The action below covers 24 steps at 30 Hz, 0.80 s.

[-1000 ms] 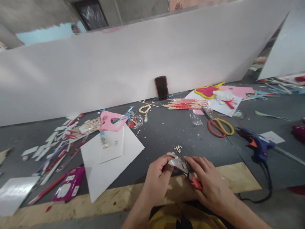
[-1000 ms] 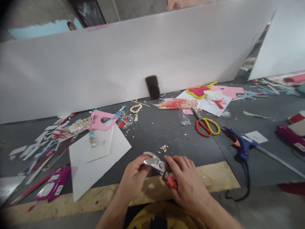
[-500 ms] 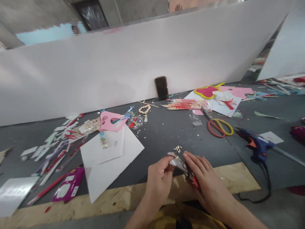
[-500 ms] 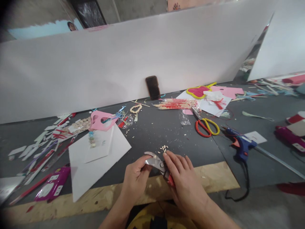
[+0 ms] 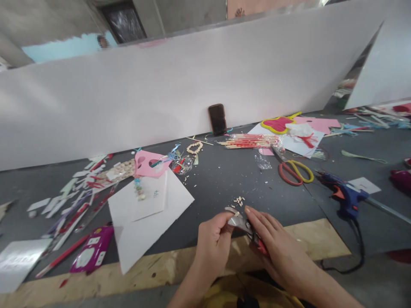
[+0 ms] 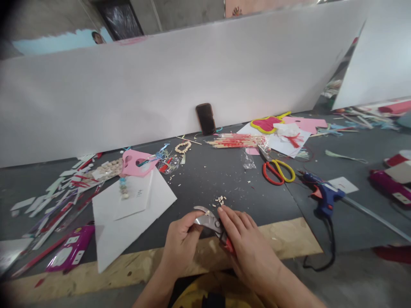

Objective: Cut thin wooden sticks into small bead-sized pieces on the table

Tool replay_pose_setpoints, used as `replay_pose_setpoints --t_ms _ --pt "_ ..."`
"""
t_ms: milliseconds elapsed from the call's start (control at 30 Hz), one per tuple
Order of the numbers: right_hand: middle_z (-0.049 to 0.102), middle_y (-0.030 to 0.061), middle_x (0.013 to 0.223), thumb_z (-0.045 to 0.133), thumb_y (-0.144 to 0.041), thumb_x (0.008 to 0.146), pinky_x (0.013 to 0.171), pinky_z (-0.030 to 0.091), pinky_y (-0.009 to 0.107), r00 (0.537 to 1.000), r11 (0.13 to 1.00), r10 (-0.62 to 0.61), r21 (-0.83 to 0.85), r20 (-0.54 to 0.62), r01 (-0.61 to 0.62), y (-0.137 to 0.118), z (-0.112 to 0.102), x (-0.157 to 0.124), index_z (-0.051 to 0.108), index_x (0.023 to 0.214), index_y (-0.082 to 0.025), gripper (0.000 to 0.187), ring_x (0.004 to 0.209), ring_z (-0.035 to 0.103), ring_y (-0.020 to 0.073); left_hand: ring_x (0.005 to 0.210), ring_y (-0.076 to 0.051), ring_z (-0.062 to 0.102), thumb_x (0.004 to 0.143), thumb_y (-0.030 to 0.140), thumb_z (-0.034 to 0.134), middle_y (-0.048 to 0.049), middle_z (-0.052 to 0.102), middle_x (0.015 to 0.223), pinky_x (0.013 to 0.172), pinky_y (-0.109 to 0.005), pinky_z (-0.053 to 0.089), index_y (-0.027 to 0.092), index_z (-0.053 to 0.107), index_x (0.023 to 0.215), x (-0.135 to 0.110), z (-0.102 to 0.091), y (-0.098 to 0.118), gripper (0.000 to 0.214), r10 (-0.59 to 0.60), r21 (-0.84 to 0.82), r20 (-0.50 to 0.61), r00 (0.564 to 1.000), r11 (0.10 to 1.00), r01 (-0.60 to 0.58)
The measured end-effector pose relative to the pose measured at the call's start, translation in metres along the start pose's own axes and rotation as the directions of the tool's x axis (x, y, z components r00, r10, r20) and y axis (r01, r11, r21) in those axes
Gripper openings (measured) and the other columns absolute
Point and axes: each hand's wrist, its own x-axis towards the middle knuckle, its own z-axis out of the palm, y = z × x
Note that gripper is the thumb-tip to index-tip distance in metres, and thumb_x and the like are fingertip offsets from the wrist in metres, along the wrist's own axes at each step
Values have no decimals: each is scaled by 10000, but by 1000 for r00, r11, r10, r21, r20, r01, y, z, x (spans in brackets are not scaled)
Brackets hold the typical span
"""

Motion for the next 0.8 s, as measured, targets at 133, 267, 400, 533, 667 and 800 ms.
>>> replay_pose_setpoints --t_ms 133,267,400,533,667,800 --pt "534 140 1285 445 -127 832 912 477 425 1000 1000 3 18 -7 -3 -1 -3 2 243 1438 -170 640 1129 517 241 645 -142 603 876 174 481 -8 668 706 612 -195 446 164 716 916 -1 0 1 238 -39 -27 17 999 999 39" --pt "557 146 1229 453 -137 823 859 493 429 1000 999 10 31 -2 -10 -1 -4 0 262 1430 -172 638 1054 548 250 644 -145 592 897 227 481 -10 670 711 608 -201 436 166 715 916 -1 0 3 242 -62 -37 41 997 997 63" --pt "579 142 1166 436 -144 834 783 508 409 999 999 44 24 -9 -44 0 -1 -3 297 1418 -184 602 970 572 244 615 -142 571 921 285 452 -14 667 699 583 -205 420 163 706 914 0 1 2 282 -73 -1 46 996 997 73" --pt "576 135 1181 452 -153 835 795 507 407 997 997 80 14 -5 -80 0 1 -3 308 1419 -191 603 996 564 245 666 -155 608 905 290 481 -24 687 744 614 -205 437 160 681 916 0 4 1 239 -87 18 40 995 996 86" --pt "549 139 1249 439 -150 851 846 498 417 997 997 73 -3 -15 -73 1 2 -1 276 1434 -187 607 1071 538 249 675 -156 625 894 226 475 -29 702 777 631 -207 445 167 666 924 1 6 0 203 -72 68 -2 997 995 72" --pt "521 139 1308 424 -142 847 896 479 437 999 999 44 -18 -17 -44 1 0 -1 254 1447 -188 625 1118 525 251 644 -158 618 889 175 436 -19 689 724 608 -207 446 183 692 900 1 6 -2 256 -18 99 1 1000 995 18"
